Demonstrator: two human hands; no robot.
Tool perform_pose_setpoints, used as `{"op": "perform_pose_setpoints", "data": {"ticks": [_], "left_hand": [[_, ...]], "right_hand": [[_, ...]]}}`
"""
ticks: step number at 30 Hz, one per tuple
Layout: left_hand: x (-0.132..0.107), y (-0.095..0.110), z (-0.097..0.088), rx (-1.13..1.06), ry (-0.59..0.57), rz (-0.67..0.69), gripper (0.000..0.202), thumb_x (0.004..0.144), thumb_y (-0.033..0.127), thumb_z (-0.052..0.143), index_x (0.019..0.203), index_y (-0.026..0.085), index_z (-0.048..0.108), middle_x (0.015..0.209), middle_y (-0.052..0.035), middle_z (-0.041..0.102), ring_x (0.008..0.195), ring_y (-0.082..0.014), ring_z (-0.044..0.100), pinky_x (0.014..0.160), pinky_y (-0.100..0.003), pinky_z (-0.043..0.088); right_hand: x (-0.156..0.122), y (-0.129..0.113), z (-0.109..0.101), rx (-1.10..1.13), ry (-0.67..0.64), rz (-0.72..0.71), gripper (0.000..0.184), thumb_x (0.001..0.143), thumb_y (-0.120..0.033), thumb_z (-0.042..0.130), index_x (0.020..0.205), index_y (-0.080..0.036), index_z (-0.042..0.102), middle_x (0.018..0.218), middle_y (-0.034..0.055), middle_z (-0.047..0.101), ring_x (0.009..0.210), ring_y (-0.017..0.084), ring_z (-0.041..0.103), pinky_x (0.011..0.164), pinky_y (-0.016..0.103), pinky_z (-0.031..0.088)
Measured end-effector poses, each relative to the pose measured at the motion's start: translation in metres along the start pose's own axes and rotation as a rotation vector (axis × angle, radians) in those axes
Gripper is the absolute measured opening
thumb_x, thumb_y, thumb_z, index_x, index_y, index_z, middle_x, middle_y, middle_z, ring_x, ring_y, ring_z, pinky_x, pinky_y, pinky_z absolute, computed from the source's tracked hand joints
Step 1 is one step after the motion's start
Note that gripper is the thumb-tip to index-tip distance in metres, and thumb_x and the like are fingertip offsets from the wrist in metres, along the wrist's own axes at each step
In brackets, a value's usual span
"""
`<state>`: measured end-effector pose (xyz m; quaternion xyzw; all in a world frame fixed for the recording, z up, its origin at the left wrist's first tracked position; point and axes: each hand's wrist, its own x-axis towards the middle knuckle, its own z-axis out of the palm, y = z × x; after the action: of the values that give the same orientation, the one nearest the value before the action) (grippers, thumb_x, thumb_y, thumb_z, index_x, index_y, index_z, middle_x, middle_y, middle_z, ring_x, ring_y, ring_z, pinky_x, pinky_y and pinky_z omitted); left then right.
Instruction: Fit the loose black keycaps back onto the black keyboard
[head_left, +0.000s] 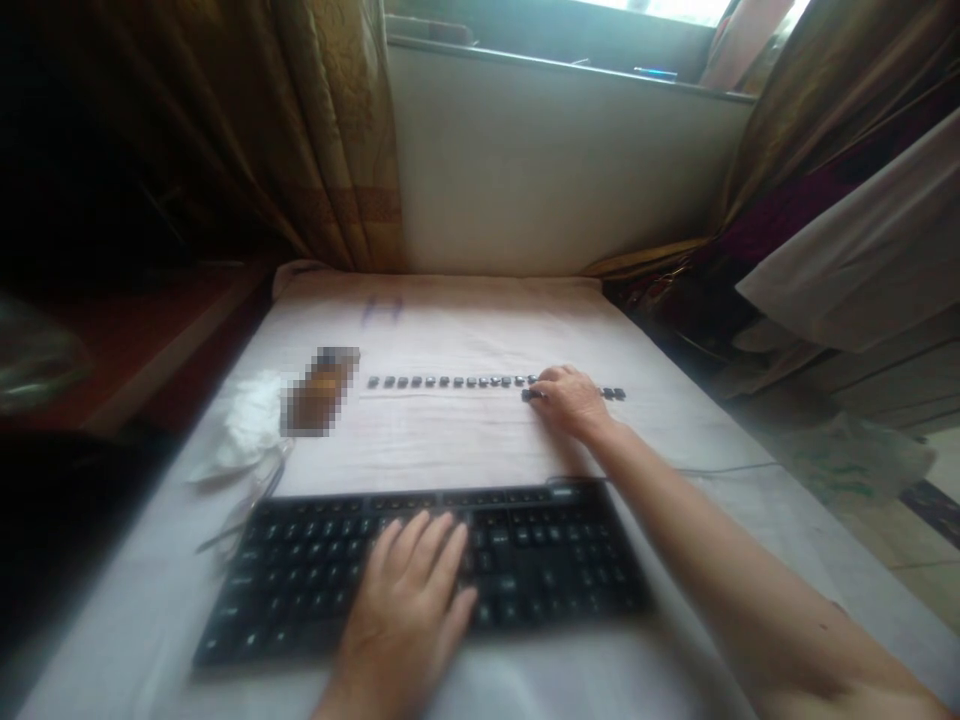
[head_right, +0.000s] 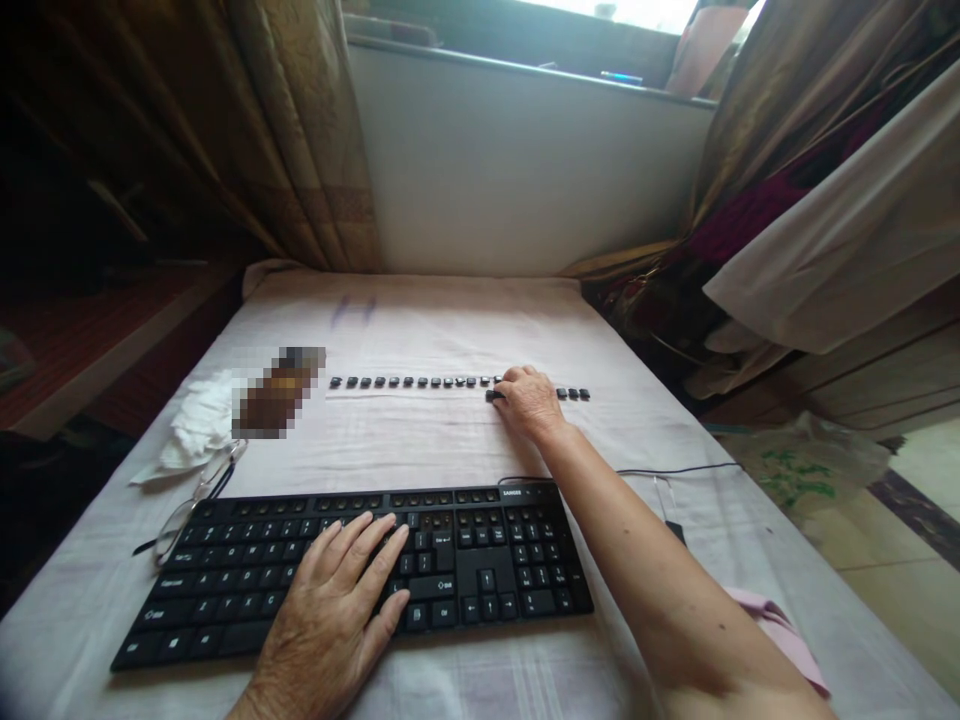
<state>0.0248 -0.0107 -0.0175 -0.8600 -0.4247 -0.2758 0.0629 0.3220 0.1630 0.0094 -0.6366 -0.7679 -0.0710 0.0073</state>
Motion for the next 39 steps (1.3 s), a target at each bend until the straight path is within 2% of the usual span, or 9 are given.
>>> {"op": "perform_pose_setpoints", "data": {"ticks": [5,12,17,23,26,29,31,34,39], "left_hand": [[-0.002,0.001,0.002,-0.002,-0.013,-0.015,0.037,0.092,0.031,0.052,0.126,0.021,0.063,0.129,-0.0056,0.065,0.120,-0.0243,0.055,0.109,-0.043,0.033],[-0.001,0.003,0.001,-0.014,-0.012,-0.026,0.036,0.092,0.028,0.051,0.124,0.020,0.063,0.127,-0.0066,0.066,0.118,-0.0251,0.056,0.108,-0.044,0.035],[-0.001,0.003,0.000,-0.024,-0.020,-0.037,0.035,0.092,0.029,0.051,0.124,0.020,0.064,0.127,-0.0061,0.066,0.119,-0.0251,0.055,0.108,-0.044,0.034],[0.000,0.003,0.000,-0.018,-0.019,-0.030,0.036,0.093,0.029,0.051,0.125,0.020,0.063,0.128,-0.0063,0.065,0.118,-0.0250,0.056,0.107,-0.044,0.034],[0.000,0.003,0.000,-0.014,-0.016,-0.027,0.035,0.093,0.030,0.051,0.124,0.020,0.063,0.127,-0.0065,0.065,0.118,-0.0251,0.056,0.108,-0.043,0.033],[0.000,0.003,-0.001,-0.011,-0.017,-0.020,0.035,0.092,0.029,0.051,0.124,0.020,0.063,0.127,-0.0078,0.065,0.118,-0.0253,0.056,0.108,-0.043,0.033],[0.001,0.003,-0.002,-0.012,-0.020,-0.015,0.035,0.092,0.027,0.051,0.124,0.020,0.064,0.127,-0.0082,0.065,0.118,-0.0253,0.056,0.108,-0.043,0.034],[0.001,0.005,-0.004,-0.020,-0.030,-0.015,0.033,0.092,0.025,0.051,0.122,0.019,0.064,0.126,-0.0081,0.065,0.117,-0.0254,0.056,0.109,-0.044,0.033],[0.003,0.011,-0.004,-0.040,-0.054,-0.011,0.034,0.092,0.027,0.053,0.123,0.020,0.064,0.122,-0.0078,0.066,0.115,-0.0250,0.057,0.109,-0.044,0.033]], "right_hand": [[0.004,-0.003,0.000,-0.017,-0.026,-0.017,0.022,0.090,-0.026,0.057,0.094,-0.020,0.078,0.112,0.0086,0.071,0.101,0.024,0.057,0.082,0.033,0.044],[-0.006,-0.014,-0.003,-0.021,-0.031,-0.079,0.026,0.092,-0.023,0.052,0.087,-0.021,0.078,0.106,0.0088,0.073,0.098,0.024,0.058,0.080,0.034,0.042],[-0.008,-0.015,-0.006,0.007,-0.031,-0.060,0.021,0.089,-0.021,0.057,0.094,-0.023,0.078,0.104,0.0080,0.074,0.094,0.024,0.060,0.077,0.033,0.044],[-0.009,-0.020,-0.019,0.040,-0.021,-0.041,0.012,0.084,-0.021,0.064,0.089,-0.019,0.075,0.092,0.0086,0.075,0.086,0.022,0.064,0.074,0.031,0.046],[-0.030,-0.036,-0.028,0.142,0.034,-0.057,0.012,0.087,-0.025,0.062,0.093,-0.023,0.072,0.093,0.0044,0.074,0.083,0.019,0.065,0.073,0.028,0.048],[-0.066,-0.060,-0.036,0.512,0.095,-0.203,0.009,0.085,-0.022,0.065,0.092,-0.023,0.070,0.086,0.0017,0.072,0.078,0.016,0.066,0.071,0.028,0.051],[-0.091,-0.076,-0.038,0.624,0.067,-0.288,0.010,0.084,-0.020,0.065,0.092,-0.022,0.069,0.089,0.0029,0.073,0.081,0.017,0.067,0.073,0.029,0.053],[-0.114,-0.091,-0.035,0.670,0.081,-0.281,0.014,0.082,-0.017,0.067,0.095,-0.021,0.070,0.092,0.0050,0.073,0.082,0.018,0.068,0.074,0.029,0.055],[-0.121,-0.098,-0.024,0.666,0.134,-0.262,0.012,0.083,-0.018,0.068,0.093,-0.023,0.074,0.090,0.0049,0.072,0.080,0.017,0.068,0.072,0.029,0.055]]}}
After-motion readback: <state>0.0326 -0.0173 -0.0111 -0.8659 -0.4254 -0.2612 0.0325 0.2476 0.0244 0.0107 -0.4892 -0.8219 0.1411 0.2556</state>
